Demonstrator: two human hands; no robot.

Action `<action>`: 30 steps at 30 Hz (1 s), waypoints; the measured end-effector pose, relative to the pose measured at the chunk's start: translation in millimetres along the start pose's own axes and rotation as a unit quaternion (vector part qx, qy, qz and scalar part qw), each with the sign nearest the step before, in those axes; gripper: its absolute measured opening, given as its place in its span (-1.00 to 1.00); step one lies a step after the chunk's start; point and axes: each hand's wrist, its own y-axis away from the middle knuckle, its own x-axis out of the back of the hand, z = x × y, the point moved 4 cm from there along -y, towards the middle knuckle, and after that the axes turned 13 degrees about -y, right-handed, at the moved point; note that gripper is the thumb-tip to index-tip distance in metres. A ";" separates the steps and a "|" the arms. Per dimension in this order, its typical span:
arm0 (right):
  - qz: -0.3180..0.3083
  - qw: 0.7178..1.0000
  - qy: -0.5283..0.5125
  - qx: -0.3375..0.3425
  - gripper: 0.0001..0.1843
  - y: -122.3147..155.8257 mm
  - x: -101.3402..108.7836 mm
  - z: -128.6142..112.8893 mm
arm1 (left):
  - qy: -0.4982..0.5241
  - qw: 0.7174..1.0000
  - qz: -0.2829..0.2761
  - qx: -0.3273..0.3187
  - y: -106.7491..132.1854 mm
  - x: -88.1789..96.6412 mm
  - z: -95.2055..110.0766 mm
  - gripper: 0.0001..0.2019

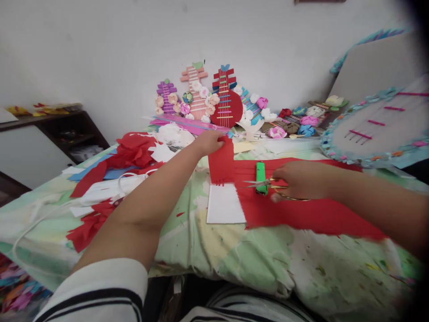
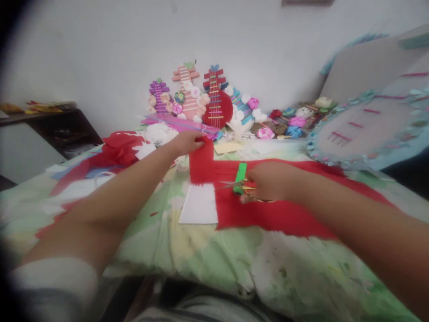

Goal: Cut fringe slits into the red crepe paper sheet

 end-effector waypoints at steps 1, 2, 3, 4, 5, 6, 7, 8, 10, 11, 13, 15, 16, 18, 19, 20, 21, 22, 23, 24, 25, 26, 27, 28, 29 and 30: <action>-0.010 1.000 0.011 0.010 -0.39 -10.2 -0.3 -13.8 | -0.002 1.000 0.001 0.000 1.1 2.8 1.0 -0.76; -0.013 1.000 0.017 0.011 -0.39 -19.1 0.5 -24.3 | -0.003 1.000 0.001 -0.001 2.5 5.2 1.8 -0.76; -0.017 1.000 0.020 0.011 -0.38 -26.4 1.5 -32.5 | -0.005 1.000 0.001 -0.001 3.9 7.2 2.1 -0.76; -0.017 1.000 0.021 0.008 -0.38 -32.5 2.9 -38.3 | -0.007 1.000 0.000 -0.001 5.4 8.7 1.9 -0.77; -0.018 1.000 0.021 0.002 -0.39 -37.2 4.0 -42.2 | -0.008 1.000 -0.001 -0.001 6.6 9.7 1.4 -0.77; -0.020 1.000 0.023 -0.004 -0.39 -40.8 4.8 -44.9 | -0.009 1.000 -0.001 -0.001 7.7 10.0 0.6 -0.77; -0.022 0.999 0.027 -0.009 -0.39 -43.2 5.3 -46.8 | -0.009 1.000 -0.002 0.000 8.5 9.8 -0.4 -0.77; -0.022 0.999 0.032 -0.013 -0.40 -44.5 5.5 -48.2 | -0.009 1.000 -0.002 0.001 9.1 9.0 -1.6 -0.77; -0.022 0.999 0.041 -0.014 -0.41 -43.5 5.5 -50.3 | -0.007 1.000 -0.003 0.002 9.7 6.0 -3.8 -0.76; -0.021 0.999 0.043 -0.012 -0.41 -41.3 5.5 -50.9 | -0.006 1.000 -0.004 0.002 9.9 4.1 -4.8 -0.76; -0.023 0.999 0.041 -0.012 -0.40 -34.6 5.3 -50.4 | -0.002 1.000 -0.004 0.003 10.2 0.2 -6.7 -0.76; -0.027 0.999 0.034 -0.023 -0.41 -27.0 5.3 -46.1 | 0.004 1.000 0.000 0.005 10.6 -2.6 -8.4 -0.76; -0.026 0.999 0.031 -0.034 -0.42 -23.9 5.6 -42.4 | 0.008 1.000 0.003 0.006 11.0 -3.3 -9.0 -0.76; -0.020 0.998 0.026 -0.055 -0.40 -20.5 6.2 -33.2 | 0.017 1.000 0.011 0.007 11.7 -3.5 -9.8 -0.76; -0.018 0.998 0.024 -0.064 -0.38 -20.5 6.3 -28.4 | 0.022 1.000 0.016 0.008 12.0 -2.9 -9.8 -0.76; -0.017 0.997 0.022 -0.069 -0.36 -21.7 6.1 -24.3 | 0.027 0.999 0.021 0.008 12.2 -1.9 -9.5 -0.77; -0.017 0.997 0.018 -0.070 -0.35 -23.9 5.8 -21.2 | 0.032 0.999 0.027 0.008 12.4 -0.4 -9.0 -0.79; -0.018 0.997 0.013 -0.067 -0.35 -26.9 5.2 -19.3 | 0.036 0.999 0.033 0.008 12.5 1.4 -8.3 -0.81; -0.019 0.998 0.008 -0.062 -0.36 -30.4 4.4 -18.8 | 0.039 0.998 0.038 0.009 12.5 3.3 -7.5 -0.82; -0.020 0.998 0.003 -0.056 -0.37 -34.2 3.6 -19.4 | 0.042 0.998 0.044 0.009 12.5 5.4 -6.6 -0.82; -0.022 0.999 -0.003 -0.048 -0.38 -38.2 2.6 -21.1 | 0.043 0.998 0.048 0.010 12.4 7.3 -5.6 -0.81; -0.025 0.999 -0.009 -0.041 -0.39 -42.0 1.3 -23.6 | 0.044 0.998 0.052 0.010 12.3 9.1 -4.7 -0.79; -0.029 0.999 -0.015 -0.035 -0.39 -45.7 -0.1 -26.4 | 0.044 0.997 0.055 0.011 12.2 10.6 -3.9 -0.78; -0.032 0.999 -0.020 -0.031 -0.38 -49.2 -1.5 -29.4 | 0.044 0.997 0.057 0.010 12.0 11.8 -3.2 -0.78; -0.035 0.999 -0.024 -0.028 -0.38 -52.4 -3.1 -32.3 | 0.043 0.997 0.058 0.010 11.8 12.7 -2.7 -0.77; -0.037 0.999 -0.025 -0.025 -0.38 -55.3 -4.7 -34.8 | 0.042 0.997 0.059 0.009 11.6 13.2 -2.5 -0.77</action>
